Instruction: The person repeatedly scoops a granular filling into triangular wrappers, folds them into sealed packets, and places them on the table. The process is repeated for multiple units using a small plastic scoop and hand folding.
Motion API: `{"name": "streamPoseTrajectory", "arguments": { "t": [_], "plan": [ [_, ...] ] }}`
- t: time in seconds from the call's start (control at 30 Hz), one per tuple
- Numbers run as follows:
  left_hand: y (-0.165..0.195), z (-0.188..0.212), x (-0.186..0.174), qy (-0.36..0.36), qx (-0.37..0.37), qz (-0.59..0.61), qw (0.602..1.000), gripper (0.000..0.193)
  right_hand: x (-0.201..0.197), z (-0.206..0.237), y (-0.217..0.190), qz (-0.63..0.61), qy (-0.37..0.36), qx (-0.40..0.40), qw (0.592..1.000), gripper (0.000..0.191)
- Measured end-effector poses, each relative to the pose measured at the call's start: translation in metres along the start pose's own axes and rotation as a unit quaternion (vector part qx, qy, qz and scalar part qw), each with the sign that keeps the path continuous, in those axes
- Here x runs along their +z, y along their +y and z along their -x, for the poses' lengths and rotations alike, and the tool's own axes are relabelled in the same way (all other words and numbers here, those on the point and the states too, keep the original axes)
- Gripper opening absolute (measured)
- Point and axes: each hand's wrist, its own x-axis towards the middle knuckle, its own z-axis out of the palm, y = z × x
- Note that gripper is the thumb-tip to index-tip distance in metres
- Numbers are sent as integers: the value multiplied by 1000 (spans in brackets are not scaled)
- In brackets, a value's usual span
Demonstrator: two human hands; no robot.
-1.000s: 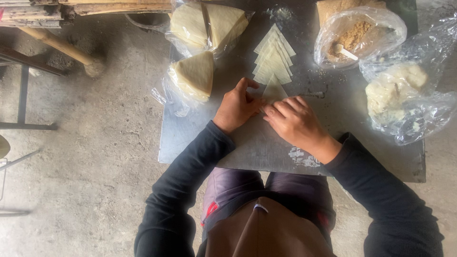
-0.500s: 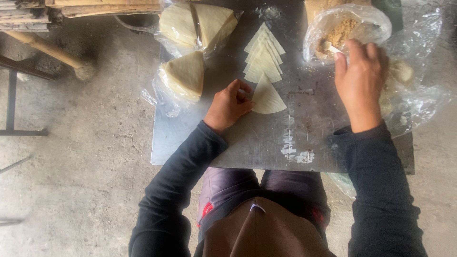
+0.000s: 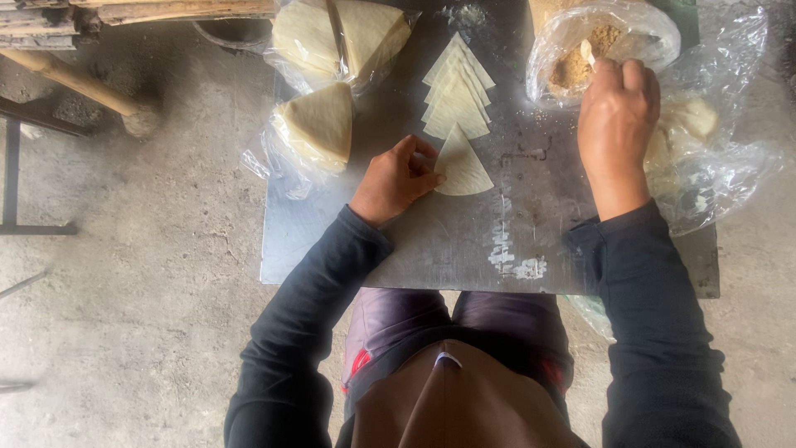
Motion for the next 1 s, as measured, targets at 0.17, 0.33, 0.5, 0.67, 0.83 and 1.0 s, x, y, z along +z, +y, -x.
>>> {"name": "streamPoseTrajectory", "arguments": {
  "t": [0.17,0.33,0.5,0.67,0.83,1.0],
  "plan": [
    [-4,1,1,3,15,0,1000,36,12,1,-5,14,-10,-35,999,9],
    [-8,0,3,4,15,6,1000,35,0,5,0,-53,-64,33,996,5],
    [-10,0,4,4,28,28,999,34,-6,11,3,0,-12,-6,1000,3],
    [-10,1,4,0,24,11,1000,33,-1,12,0,-14,-9,-24,1000,2],
    [-10,1,3,4,37,24,999,33,-6,12,6,-27,12,-5,1000,7],
    [-9,1,2,-1,48,29,998,33,10,14,0,-18,-34,-44,998,5]
  ]
}}
